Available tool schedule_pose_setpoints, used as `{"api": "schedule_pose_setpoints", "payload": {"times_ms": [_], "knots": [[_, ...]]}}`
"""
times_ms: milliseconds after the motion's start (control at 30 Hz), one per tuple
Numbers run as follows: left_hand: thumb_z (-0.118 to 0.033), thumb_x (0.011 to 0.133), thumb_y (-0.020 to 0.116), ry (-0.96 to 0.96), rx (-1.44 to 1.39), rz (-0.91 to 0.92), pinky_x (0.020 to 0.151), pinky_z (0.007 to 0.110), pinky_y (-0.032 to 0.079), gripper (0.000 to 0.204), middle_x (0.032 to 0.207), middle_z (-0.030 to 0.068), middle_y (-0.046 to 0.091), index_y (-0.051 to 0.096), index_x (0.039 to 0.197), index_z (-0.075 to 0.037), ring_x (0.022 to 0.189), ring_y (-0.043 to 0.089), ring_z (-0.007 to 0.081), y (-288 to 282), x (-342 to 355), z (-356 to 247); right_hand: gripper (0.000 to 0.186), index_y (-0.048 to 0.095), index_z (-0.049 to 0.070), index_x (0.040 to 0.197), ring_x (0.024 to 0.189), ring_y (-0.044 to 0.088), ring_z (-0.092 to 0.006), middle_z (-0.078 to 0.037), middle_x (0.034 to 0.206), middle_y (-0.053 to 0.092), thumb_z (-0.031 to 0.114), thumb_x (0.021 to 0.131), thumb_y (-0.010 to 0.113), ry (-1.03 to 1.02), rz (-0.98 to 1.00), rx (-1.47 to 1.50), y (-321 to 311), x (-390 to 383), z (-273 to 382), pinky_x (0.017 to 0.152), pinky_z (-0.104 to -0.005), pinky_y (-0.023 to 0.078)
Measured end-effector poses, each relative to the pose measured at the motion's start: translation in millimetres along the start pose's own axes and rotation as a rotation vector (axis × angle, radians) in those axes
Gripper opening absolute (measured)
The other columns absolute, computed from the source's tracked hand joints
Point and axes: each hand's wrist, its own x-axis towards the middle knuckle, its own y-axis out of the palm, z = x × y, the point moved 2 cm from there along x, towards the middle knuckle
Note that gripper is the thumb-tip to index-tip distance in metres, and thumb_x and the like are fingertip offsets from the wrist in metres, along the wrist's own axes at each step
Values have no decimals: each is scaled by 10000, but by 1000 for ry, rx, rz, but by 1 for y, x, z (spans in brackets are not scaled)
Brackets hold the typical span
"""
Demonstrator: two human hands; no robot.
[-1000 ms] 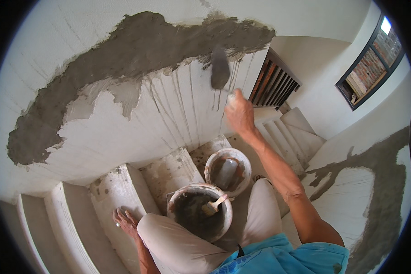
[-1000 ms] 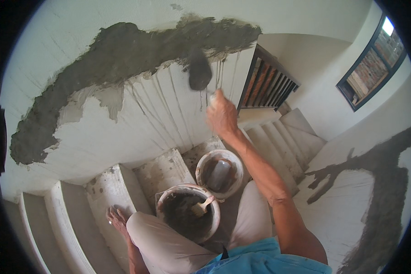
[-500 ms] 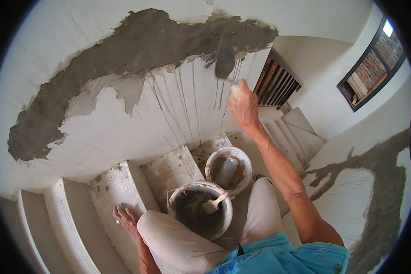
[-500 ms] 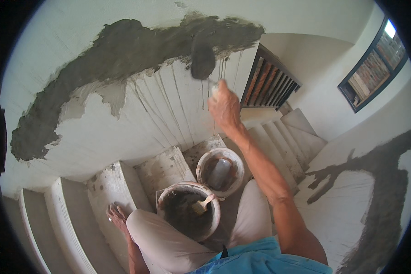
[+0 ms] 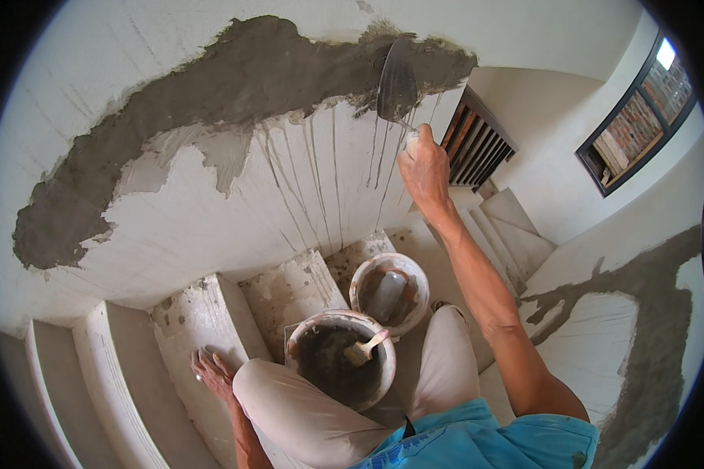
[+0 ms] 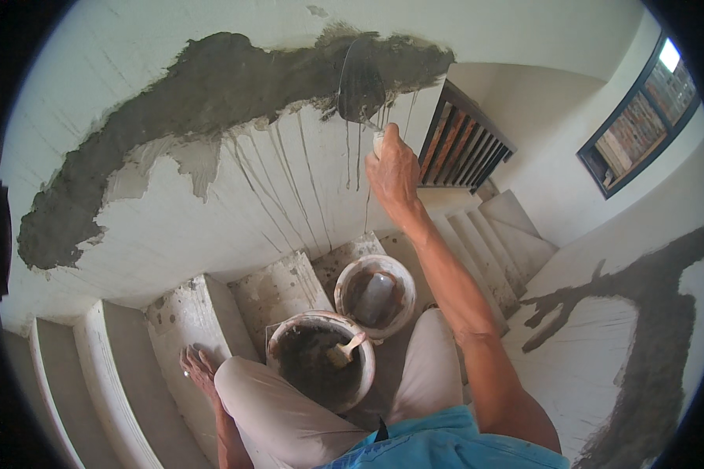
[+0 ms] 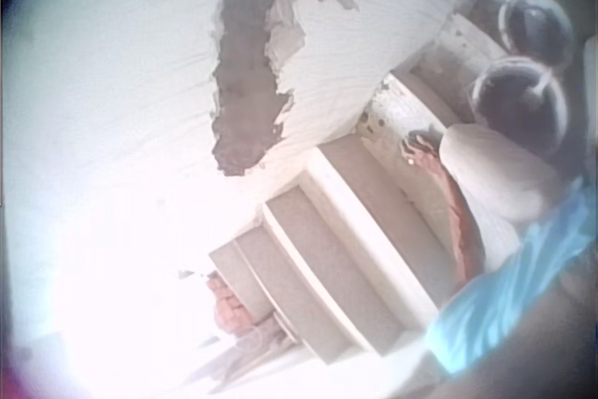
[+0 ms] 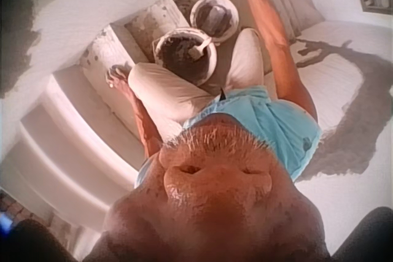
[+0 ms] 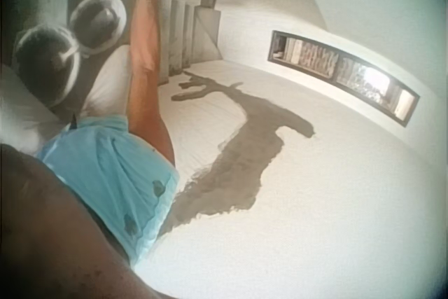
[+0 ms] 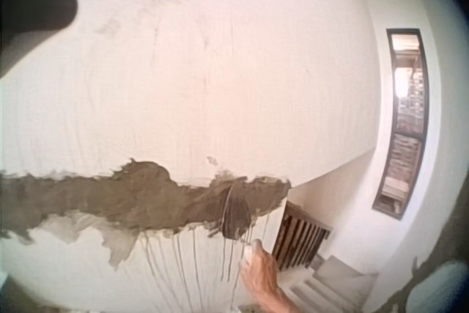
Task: The person applies plaster to a curved wall section above a staircase using a trowel and a brush. They scoop plaster from a bucket, spread it on the wall, and smooth it with the brush.
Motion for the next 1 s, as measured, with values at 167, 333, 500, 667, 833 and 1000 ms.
{"api": "schedule_pose_setpoints", "payload": {"times_ms": [167,333,500,667,833,1000], "knots": [[-288,1044,511,-14,-5,0,1073,510,380,434,1377,242,508,538,1344,25,1300,456,416,0,1,-4,289,482,-23,1010,732,673,-453,-234,733,631,10,788,663,-61,161,-33,19,-38,6,654,-521,521],[-317,1045,512,-45,-18,20,1092,498,372,450,1408,259,485,539,1357,5,1318,451,422,-2,0,-2,276,482,-23,1013,737,677,-450,-243,742,635,7,801,655,-32,63,25,2,-23,-4,656,-519,521],[-320,1048,504,-35,-35,25,1093,501,371,450,1403,259,486,538,1353,9,1317,451,424,5,1,-2,263,474,-9,999,737,678,-441,-239,747,635,-3,799,647,-23,23,-23,10,-10,-6,627,-499,517],[-315,1048,503,-47,-25,12,1092,504,372,446,1404,259,484,538,1352,10,1318,449,424,1,-2,4,269,479,-6,982,689,674,-430,-222,719,625,4,797,674,-209,111,-46,19,-45,3,589,-486,516],[-308,1048,503,-29,-36,14,1081,505,379,441,1407,253,479,540,1349,12,1312,448,423,3,0,-1,279,481,-3,991,667,676,-404,-216,712,617,18,794,678,-47,-68,13,9,-4,-20,587,-480,511],[-295,1047,505,-54,-44,-1,1066,501,389,436,1394,245,493,539,1355,11,1294,458,420,0,0,-1,274,472,6,997,695,682,-397,-203,712,614,-3,794,656,-146,99,14,30,-33,-6,598,-477,515]]}}
